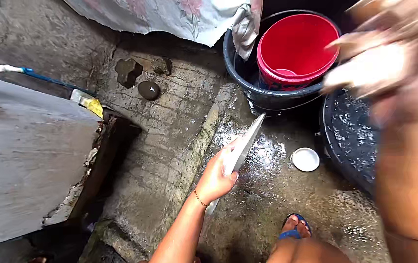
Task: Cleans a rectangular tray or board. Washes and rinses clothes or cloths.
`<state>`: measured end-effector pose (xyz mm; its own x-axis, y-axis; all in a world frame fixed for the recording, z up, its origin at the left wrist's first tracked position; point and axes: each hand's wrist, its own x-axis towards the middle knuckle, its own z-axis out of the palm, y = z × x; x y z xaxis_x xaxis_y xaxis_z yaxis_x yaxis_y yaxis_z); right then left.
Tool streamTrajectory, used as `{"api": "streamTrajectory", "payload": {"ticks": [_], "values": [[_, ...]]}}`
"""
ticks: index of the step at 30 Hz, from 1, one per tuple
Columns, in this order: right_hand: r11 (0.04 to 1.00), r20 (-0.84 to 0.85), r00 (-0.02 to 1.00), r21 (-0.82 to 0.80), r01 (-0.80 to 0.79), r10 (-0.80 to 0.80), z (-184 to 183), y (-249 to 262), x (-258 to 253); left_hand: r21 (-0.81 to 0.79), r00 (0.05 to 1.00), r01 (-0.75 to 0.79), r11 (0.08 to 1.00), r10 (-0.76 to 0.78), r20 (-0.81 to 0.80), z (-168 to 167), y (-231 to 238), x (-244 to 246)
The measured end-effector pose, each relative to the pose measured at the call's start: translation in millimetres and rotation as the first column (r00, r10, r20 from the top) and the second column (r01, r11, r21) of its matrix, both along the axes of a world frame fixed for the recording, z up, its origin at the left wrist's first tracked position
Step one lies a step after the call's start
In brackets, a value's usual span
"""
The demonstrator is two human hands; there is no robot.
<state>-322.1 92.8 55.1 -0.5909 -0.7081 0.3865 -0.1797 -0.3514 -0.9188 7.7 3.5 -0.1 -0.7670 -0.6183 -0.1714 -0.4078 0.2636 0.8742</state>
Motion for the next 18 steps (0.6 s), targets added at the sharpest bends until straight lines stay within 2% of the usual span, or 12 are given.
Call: {"api": "streamTrajectory", "payload": {"ticks": [1,3,5,6,9,13,15,18], "values": [[0.998,-0.052,0.998,-0.063,0.023,-0.027,-11.8,-13.6,59.2,-0.023,0.999,-0.042,0.999,0.042,0.012,0.9,2.2,3.4],[0.990,-0.248,0.969,-0.135,-0.050,0.015,-54.1,-37.9,153.4,-0.119,0.989,-0.136,0.983,0.142,0.039,1.8,5.9,12.2],[0.977,-0.464,0.884,-0.158,-0.142,0.054,-97.1,-56.8,211.4,-0.274,0.979,-0.199,0.941,0.205,-0.004,-7.6,5.6,28.8],[0.973,-0.534,0.843,-0.157,-0.167,0.058,-109.3,-63.6,221.2,-0.305,0.979,-0.201,0.931,0.204,-0.024,-11.8,2.8,40.5],[0.986,-0.579,0.814,-0.099,-0.133,0.051,-144.6,-86.2,211.9,-0.229,0.981,-0.194,0.954,0.183,-0.069,-16.2,-2.4,73.8],[0.994,-0.553,0.833,0.099,0.051,0.013,-200.8,-115.5,170.6,-0.112,0.944,-0.311,0.944,0.294,-0.149,-29.4,0.6,109.0],[0.977,-0.482,0.876,0.186,0.103,-0.001,-207.6,-124.3,159.9,0.022,0.893,-0.413,0.911,0.409,-0.189,-37.7,6.3,116.4],[0.939,-0.221,0.975,0.332,0.087,-0.013,-196.8,-134.7,163.1,0.147,0.765,-0.579,0.802,0.597,-0.243,-50.3,13.6,110.5]]}}
